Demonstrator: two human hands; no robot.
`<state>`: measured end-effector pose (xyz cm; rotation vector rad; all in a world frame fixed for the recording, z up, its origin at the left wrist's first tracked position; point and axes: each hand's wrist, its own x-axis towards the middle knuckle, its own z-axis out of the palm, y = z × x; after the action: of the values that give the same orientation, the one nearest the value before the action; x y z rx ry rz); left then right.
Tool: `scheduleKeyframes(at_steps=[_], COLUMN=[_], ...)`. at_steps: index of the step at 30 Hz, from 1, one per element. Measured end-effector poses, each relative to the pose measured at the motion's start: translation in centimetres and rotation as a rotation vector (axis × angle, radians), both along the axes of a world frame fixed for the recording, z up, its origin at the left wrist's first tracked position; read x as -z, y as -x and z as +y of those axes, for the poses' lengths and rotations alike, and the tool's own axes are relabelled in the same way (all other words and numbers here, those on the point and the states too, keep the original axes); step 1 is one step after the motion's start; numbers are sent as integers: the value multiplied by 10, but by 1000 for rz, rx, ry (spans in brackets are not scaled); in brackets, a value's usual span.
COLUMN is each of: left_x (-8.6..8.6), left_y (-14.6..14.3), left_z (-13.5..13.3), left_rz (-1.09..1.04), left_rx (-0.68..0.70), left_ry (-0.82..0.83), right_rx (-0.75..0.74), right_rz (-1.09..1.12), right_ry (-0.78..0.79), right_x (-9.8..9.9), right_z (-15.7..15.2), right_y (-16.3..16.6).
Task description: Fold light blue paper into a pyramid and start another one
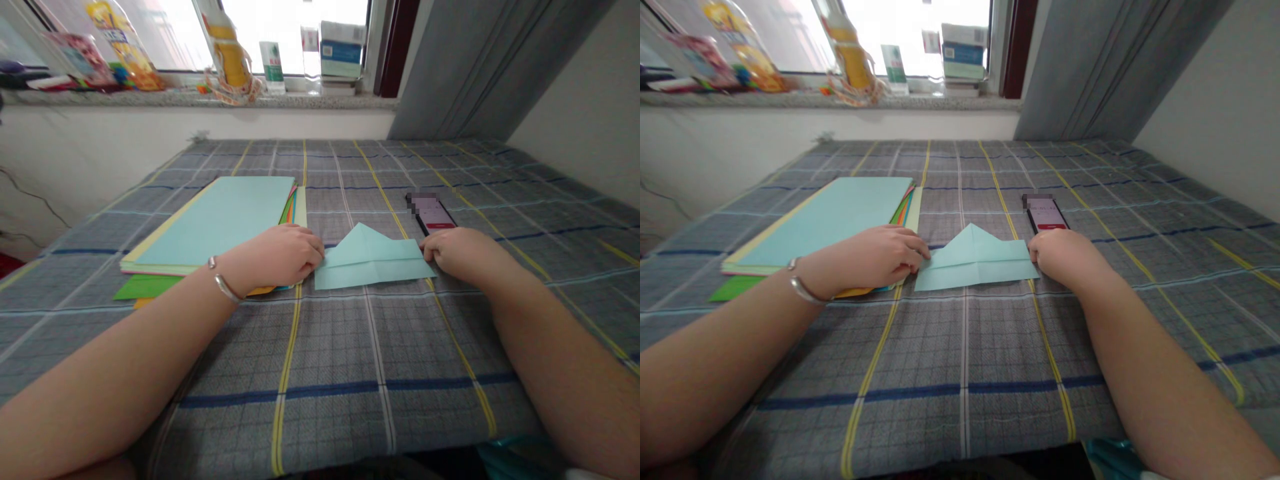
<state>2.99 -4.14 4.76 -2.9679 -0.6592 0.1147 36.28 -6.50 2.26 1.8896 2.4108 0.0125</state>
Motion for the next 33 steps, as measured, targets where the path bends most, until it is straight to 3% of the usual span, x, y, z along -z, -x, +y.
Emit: scheduleKeyframes(at_steps=[3, 8, 11, 14, 17, 21, 24, 29, 31, 33], left_x=[3, 20, 33, 41, 45, 49, 55, 56, 52, 48], left_y=[-3, -9, -14, -17, -15, -8, -5, -8, -12, -17], left_z=[-1, 1, 1, 3, 5, 8, 11, 14, 11, 7], left_rz=[11, -93, -156, -147, -132, -125, -134, -300, -389, -445], left_rx=[-60, -133, -30, -19, -79, -244, -312, -454, -440, -371], left_ry=[-63, -175, -177, -180, -170, -181, -136, -109, -143, -177], right_rx=[157, 326, 290, 222, 202, 228, 277, 389, 466, 524], right_rz=[45, 516, 582, 523, 560, 842, 956, 877, 955, 1127], right_ry=[-8, 13, 53, 26, 100, 191, 124, -144, -212, -172], right_x=[0, 13, 21, 23, 23, 25, 25, 22, 20, 18], right_z=[2, 7, 10, 11, 11, 10, 10, 12, 11, 9], right_y=[2, 4, 9, 14, 15, 14, 13, 10, 13, 19])
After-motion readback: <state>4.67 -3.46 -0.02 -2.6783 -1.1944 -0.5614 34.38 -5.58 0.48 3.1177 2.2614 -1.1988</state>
